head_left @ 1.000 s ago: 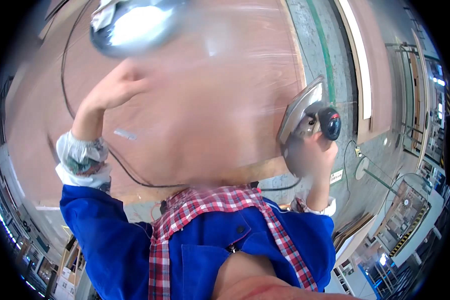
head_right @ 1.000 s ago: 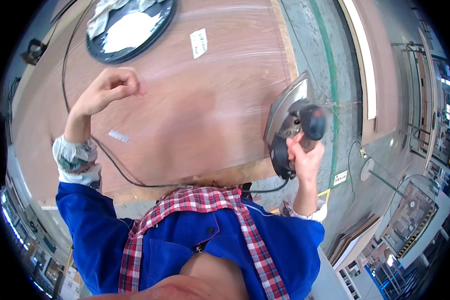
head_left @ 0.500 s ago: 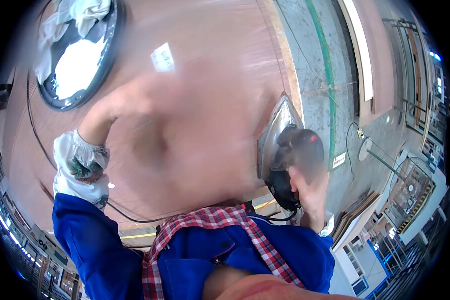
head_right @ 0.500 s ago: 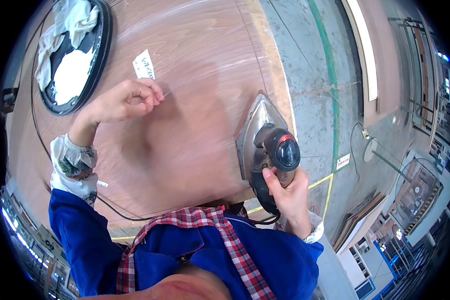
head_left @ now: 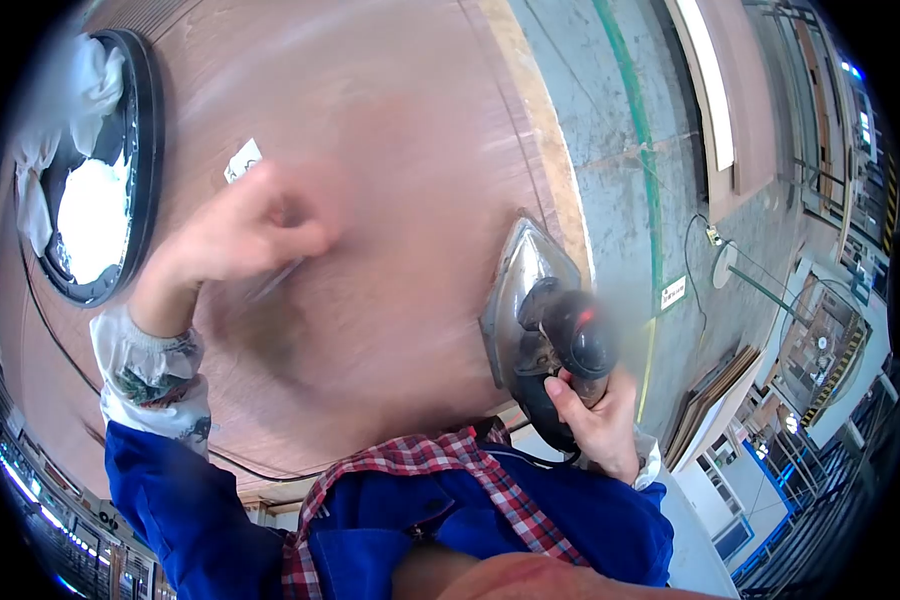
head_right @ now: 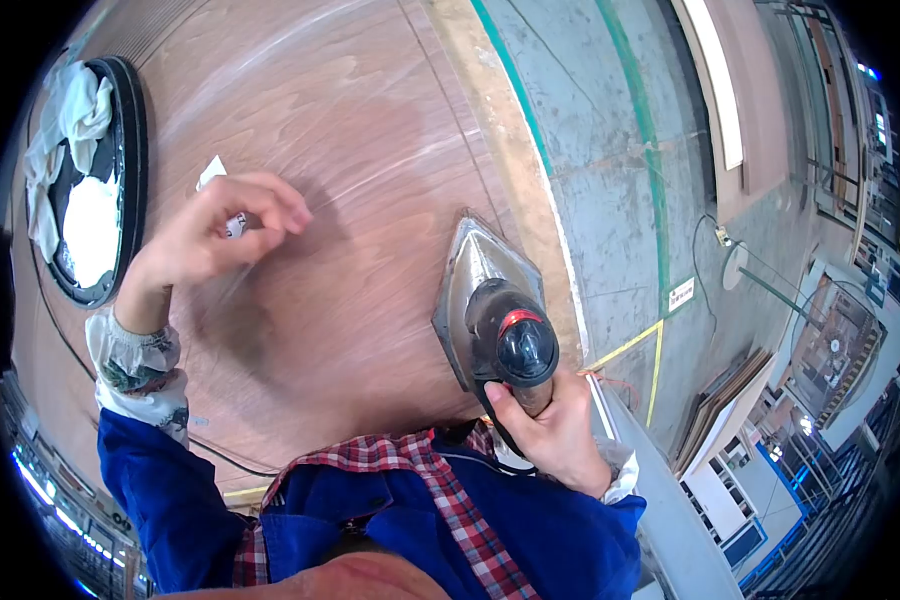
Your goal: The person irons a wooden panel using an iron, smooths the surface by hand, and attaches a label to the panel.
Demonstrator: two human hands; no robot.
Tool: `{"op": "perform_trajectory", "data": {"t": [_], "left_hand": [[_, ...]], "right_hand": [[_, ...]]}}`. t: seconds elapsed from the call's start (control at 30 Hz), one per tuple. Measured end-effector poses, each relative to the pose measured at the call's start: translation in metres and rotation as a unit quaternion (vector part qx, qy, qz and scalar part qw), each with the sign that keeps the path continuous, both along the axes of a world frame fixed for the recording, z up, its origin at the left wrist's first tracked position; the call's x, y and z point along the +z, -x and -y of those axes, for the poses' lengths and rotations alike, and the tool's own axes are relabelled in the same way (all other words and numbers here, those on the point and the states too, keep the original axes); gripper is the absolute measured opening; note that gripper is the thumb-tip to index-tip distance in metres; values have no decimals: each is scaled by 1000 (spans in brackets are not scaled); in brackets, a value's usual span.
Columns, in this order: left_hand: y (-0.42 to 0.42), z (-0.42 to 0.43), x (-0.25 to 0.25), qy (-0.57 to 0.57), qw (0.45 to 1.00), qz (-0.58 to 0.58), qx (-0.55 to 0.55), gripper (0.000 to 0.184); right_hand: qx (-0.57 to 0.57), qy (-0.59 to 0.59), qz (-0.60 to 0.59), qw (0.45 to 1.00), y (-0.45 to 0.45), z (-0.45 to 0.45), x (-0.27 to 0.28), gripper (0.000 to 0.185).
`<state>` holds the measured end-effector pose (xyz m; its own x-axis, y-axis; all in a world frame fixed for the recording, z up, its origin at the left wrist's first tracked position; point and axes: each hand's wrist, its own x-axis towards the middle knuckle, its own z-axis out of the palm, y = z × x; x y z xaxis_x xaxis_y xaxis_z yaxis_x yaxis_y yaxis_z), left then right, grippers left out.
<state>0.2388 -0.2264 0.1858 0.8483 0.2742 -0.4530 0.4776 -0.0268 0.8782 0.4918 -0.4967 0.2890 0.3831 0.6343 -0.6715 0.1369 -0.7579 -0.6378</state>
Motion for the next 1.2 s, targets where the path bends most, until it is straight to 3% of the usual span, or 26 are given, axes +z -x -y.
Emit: {"op": "perform_trajectory", "data": {"t": [0.07,0.3,0.43,0.53,0.63,0.77,0.9,1.1,1.2], "left_hand": [[-16,7,0,30,998,30,-37,6],[-37,3,-18,-46,995,47,-78,7],[-47,3,-24,14,994,68,-80,7],[-44,9,-30,42,992,89,-75,6],[-35,11,-30,39,991,107,-76,6],[-11,18,-14,57,997,21,-51,6],[16,23,2,164,978,-114,60,7],[63,35,6,82,993,-73,47,10],[72,43,24,114,990,-70,49,10]], "right_hand": [[8,5,0,1000,-1,-1,-2,25],[45,7,-13,999,-6,-10,-3,28],[100,-22,16,995,-10,-19,1,29],[56,-49,-6,997,-7,-14,-5,15],[55,-41,-3,998,-6,-10,-5,16],[-18,-16,-35,999,2,-6,-6,17],[14,-9,7,1000,0,-4,-8,17],[-8,-2,11,1000,4,-5,-10,18],[5,-2,33,999,10,-10,-10,18]]}}
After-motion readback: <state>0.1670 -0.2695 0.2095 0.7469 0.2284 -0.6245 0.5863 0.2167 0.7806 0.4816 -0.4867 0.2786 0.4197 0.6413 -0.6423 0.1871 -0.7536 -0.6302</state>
